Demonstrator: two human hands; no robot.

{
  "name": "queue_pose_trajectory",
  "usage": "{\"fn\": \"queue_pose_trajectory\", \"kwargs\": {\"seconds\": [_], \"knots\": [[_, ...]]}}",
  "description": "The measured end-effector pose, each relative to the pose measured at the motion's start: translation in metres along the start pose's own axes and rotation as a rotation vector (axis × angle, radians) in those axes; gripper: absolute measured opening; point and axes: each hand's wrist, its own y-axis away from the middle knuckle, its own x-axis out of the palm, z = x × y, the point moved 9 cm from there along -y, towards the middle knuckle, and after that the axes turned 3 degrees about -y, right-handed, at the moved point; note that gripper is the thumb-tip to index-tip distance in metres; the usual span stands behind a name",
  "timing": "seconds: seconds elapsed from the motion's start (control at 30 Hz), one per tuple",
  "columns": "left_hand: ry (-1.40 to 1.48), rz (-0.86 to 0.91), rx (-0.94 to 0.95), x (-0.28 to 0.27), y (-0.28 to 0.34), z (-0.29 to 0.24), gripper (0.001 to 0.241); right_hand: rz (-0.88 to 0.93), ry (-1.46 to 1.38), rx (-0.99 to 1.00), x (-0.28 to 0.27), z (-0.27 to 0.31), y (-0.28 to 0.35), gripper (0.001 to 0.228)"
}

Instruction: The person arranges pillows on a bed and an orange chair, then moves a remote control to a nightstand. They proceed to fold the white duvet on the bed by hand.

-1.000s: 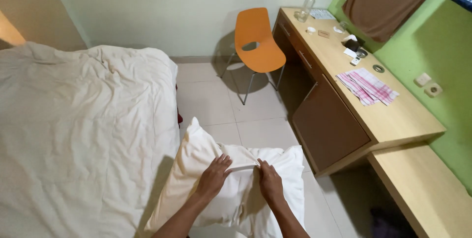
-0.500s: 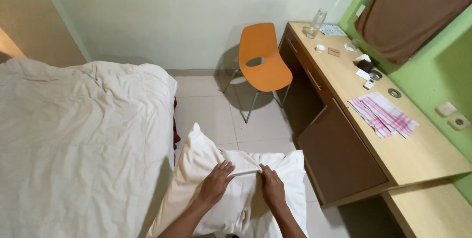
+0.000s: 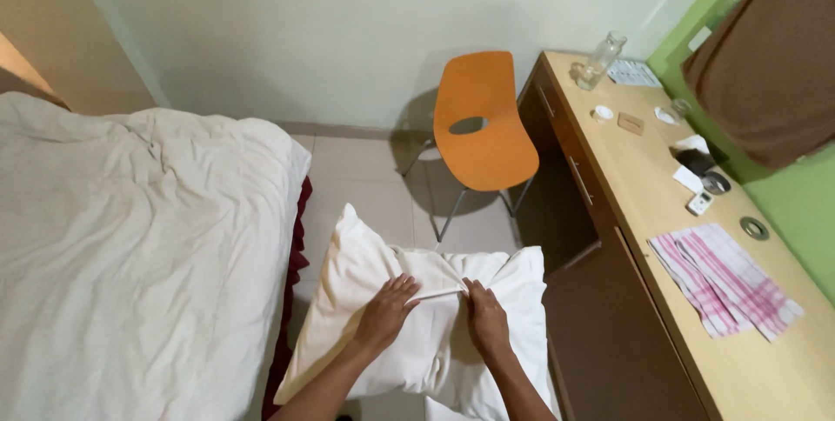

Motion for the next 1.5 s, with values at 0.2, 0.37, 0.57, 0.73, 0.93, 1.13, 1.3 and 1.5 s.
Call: {"fn": "queue_pose_trajectory", "kwargs": {"seconds": [0.2,0.37,0.57,0.73,0.93,1.13,1.3,1.5], "knots": [[0.021,-0.013,-0.012,0.029,-0.1,0.024,0.042,0.035,0.016,0.01,0.013,-0.056,-0.099,0.035],[0.045,-0.028,0.017,0.047,-0.18,0.044,0.04,0.048,0.011,0.064,0.019,-0.094,-0.168,0.035],[0.081,0.01,-0.003,0.062,-0.273,0.062,0.039,0.078,0.026,0.073,0.032,-0.146,-0.256,0.035],[0.079,0.01,-0.005,0.096,-0.355,0.083,0.039,0.057,0.015,0.028,0.04,-0.193,-0.333,0.035],[0.019,-0.061,-0.018,0.13,-0.442,0.097,0.037,0.061,-0.015,-0.081,0.053,-0.255,-0.417,0.034],[0.002,-0.104,-0.116,0.16,-0.516,0.117,0.037,0.185,-0.014,-0.128,0.075,-0.307,-0.498,0.036],[0.023,-0.131,-0.137,0.19,-0.58,0.145,0.04,0.19,-0.016,-0.223,0.098,-0.345,-0.572,0.035],[0.049,-0.177,-0.121,0.214,-0.649,0.166,0.038,0.251,0.033,-0.248,0.114,-0.395,-0.634,0.035]]}}
